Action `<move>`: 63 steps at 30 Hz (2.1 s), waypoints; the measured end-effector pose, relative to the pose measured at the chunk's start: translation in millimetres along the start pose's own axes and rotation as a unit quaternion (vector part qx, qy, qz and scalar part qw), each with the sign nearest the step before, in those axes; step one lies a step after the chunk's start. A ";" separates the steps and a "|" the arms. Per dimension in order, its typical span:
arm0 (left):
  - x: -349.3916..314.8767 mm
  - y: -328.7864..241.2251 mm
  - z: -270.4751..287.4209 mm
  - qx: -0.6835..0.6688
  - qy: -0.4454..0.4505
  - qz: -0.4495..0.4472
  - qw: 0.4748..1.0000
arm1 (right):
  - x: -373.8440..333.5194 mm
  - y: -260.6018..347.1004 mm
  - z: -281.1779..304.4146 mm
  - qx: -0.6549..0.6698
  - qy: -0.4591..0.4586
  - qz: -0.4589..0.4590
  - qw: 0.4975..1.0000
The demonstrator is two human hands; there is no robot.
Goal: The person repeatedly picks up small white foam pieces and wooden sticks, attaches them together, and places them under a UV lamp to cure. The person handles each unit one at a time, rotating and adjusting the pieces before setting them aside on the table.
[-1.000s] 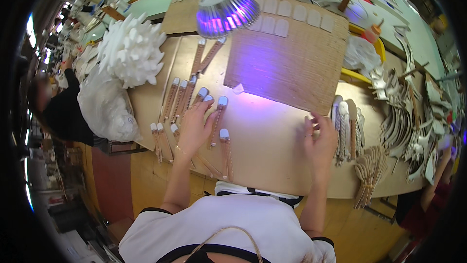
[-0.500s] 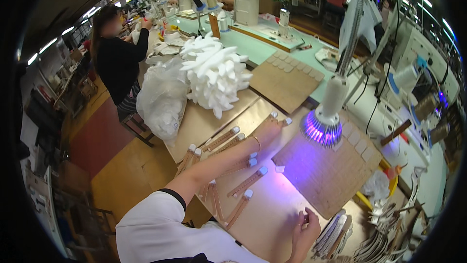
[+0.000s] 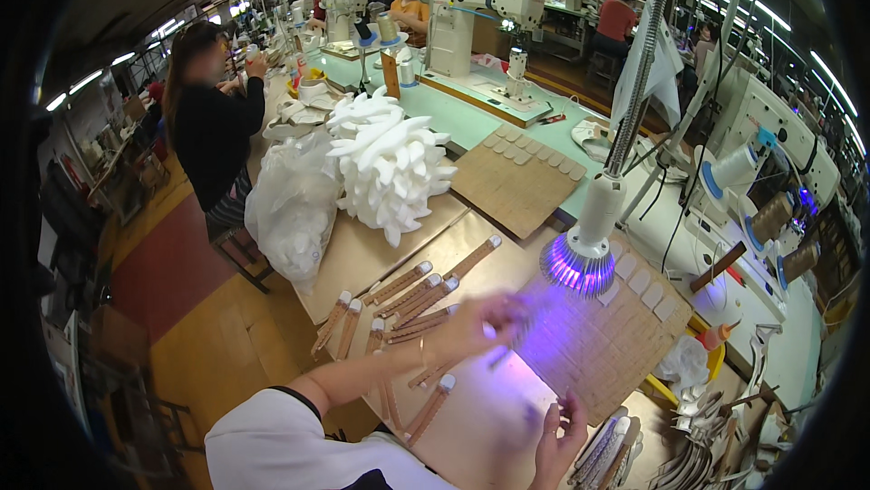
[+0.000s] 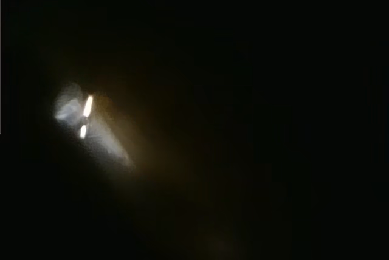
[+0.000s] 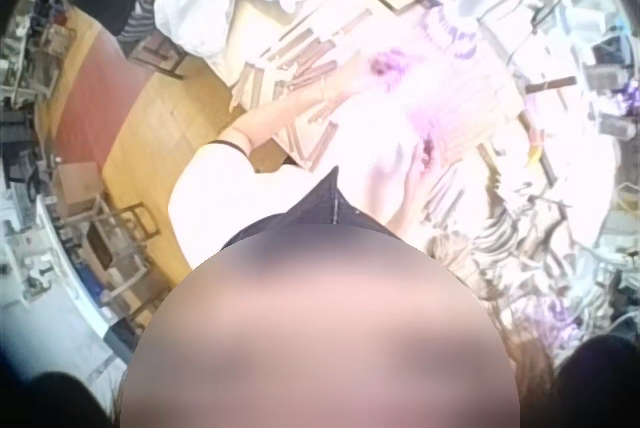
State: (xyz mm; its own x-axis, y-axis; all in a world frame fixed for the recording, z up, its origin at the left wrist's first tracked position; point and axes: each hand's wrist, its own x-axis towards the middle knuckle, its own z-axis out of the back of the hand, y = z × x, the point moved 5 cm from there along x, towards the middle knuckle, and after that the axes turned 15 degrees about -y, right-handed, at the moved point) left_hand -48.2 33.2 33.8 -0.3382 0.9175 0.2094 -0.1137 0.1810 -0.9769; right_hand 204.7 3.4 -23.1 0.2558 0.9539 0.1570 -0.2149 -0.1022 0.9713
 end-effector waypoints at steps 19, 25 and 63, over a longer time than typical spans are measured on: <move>-61.5 -2.9 -61.6 -0.069 0.140 0.078 0.985 | -19.0 46.5 -3.4 -0.014 0.154 0.040 0.987; -60.7 7.9 -54.3 -0.058 0.076 0.082 0.992 | -15.2 50.6 -5.9 0.019 0.150 0.050 0.987; 51.6 114.5 -41.0 0.408 0.005 -0.175 0.896 | 30.9 -26.9 1.5 -0.034 0.031 -0.026 0.999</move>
State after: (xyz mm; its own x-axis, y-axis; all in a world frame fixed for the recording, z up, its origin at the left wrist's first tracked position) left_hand -40.4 115.7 -69.0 -0.1402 0.8592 0.4921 -0.8573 0.1434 -0.4945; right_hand 219.8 35.1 -44.1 0.2089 0.9735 0.0936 -0.2678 -0.0351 0.9628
